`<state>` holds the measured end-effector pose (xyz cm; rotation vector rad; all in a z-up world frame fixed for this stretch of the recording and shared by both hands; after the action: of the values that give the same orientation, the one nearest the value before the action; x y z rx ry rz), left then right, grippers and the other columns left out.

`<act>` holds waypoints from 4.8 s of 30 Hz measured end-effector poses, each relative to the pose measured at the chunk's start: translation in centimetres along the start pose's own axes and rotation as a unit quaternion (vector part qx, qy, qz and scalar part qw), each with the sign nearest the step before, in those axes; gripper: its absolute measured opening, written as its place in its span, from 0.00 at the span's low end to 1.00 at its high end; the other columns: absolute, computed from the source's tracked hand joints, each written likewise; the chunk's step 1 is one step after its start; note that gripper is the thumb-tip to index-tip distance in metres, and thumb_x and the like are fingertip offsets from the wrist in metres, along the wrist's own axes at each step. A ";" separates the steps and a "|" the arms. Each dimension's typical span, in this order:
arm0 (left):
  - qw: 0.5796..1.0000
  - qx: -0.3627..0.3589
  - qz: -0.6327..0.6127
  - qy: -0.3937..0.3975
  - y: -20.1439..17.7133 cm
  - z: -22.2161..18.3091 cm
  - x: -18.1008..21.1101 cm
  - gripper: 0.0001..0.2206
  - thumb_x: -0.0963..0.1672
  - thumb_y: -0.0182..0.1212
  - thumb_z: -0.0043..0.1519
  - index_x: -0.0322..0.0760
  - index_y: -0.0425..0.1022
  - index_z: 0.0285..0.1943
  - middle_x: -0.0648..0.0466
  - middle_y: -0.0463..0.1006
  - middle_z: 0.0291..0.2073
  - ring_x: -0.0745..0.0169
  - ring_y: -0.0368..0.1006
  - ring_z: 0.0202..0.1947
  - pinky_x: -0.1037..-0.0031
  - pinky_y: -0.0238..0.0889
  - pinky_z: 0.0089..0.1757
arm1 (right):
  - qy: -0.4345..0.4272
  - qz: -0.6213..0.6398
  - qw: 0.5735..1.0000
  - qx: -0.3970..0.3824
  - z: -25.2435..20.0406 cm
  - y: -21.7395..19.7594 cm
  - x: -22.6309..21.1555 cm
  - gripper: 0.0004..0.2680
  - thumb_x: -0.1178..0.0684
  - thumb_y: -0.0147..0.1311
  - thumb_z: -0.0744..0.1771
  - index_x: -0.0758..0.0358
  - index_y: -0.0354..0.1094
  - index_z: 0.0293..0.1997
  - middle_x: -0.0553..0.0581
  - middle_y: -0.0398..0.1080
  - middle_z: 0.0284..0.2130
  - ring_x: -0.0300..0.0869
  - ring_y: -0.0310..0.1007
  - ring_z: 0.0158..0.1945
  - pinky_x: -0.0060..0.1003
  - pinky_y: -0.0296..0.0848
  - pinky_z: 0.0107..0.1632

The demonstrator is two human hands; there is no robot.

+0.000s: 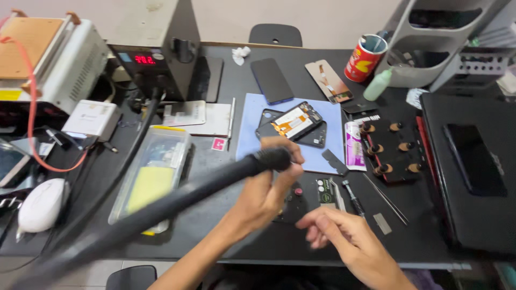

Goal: The person disassembles a smartphone, removes internal components using tweezers, applies heat with a heat gun, and replaces a screen panel.

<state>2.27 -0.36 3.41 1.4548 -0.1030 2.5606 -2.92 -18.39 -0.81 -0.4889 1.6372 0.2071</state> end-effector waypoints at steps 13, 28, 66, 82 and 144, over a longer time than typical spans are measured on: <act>0.859 -0.104 0.463 0.190 -5.2 -3.7 4.2 0.24 0.37 0.61 0.56 0.51 0.71 0.62 0.48 0.58 0.74 0.32 0.51 0.76 0.46 0.48 0.71 | 0.124 0.386 0.913 -0.040 6.9 5.9 -2.7 0.16 0.43 0.45 0.70 0.66 0.69 0.55 0.58 0.75 0.45 0.42 0.74 0.50 0.44 0.70 0.53; 0.914 -0.142 0.365 -0.102 -14.3 -13.2 3.0 0.31 0.48 0.68 0.58 0.34 0.64 0.69 0.36 0.65 0.61 0.33 0.62 0.64 0.53 0.55 0.59 | 0.013 0.314 0.948 -0.046 22.7 8.3 -6.2 0.19 0.33 0.40 0.70 0.55 0.59 0.58 0.55 0.68 0.38 0.43 0.74 0.39 0.49 0.76 0.45; 0.924 -0.030 0.378 -0.039 -12.0 -11.9 -2.8 0.13 0.46 0.66 0.66 0.28 0.74 0.41 0.32 0.71 0.58 0.30 0.64 0.67 0.54 0.62 0.60 | -0.090 0.265 0.959 0.048 37.2 16.4 -2.8 0.13 0.40 0.50 0.70 0.56 0.55 0.40 0.48 0.58 0.30 0.31 0.58 0.25 0.28 0.62 0.26; 0.900 -0.019 0.435 -0.020 -11.1 -11.6 -2.1 0.10 0.45 0.67 0.61 0.32 0.76 0.44 0.40 0.73 0.54 0.35 0.67 0.62 0.57 0.63 0.56 | -0.045 0.061 0.997 -0.008 32.6 10.8 -2.7 0.20 0.40 0.49 0.69 0.61 0.58 0.63 0.52 0.68 0.48 0.36 0.72 0.49 0.35 0.71 0.50; 0.921 -0.164 0.344 -0.081 -1.4 -7.1 -5.6 0.38 0.46 0.71 0.55 0.35 0.56 0.74 0.33 0.59 0.65 0.31 0.57 0.66 0.55 0.56 0.59 | -0.054 -0.538 0.774 0.329 -0.3 -7.0 1.9 0.10 0.52 0.60 0.65 0.61 0.71 0.50 0.57 0.71 0.42 0.48 0.71 0.45 0.44 0.60 0.52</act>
<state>-0.66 1.41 -5.12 1.6972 -1.2052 2.6927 -0.30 -25.16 -1.62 -0.7579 0.9891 -1.1432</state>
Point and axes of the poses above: each hand's wrist, its own z-axis towards the middle knuckle, its own y-axis out of the palm, x = y × z, the point moved 5 cm from there along z, towards the middle knuckle
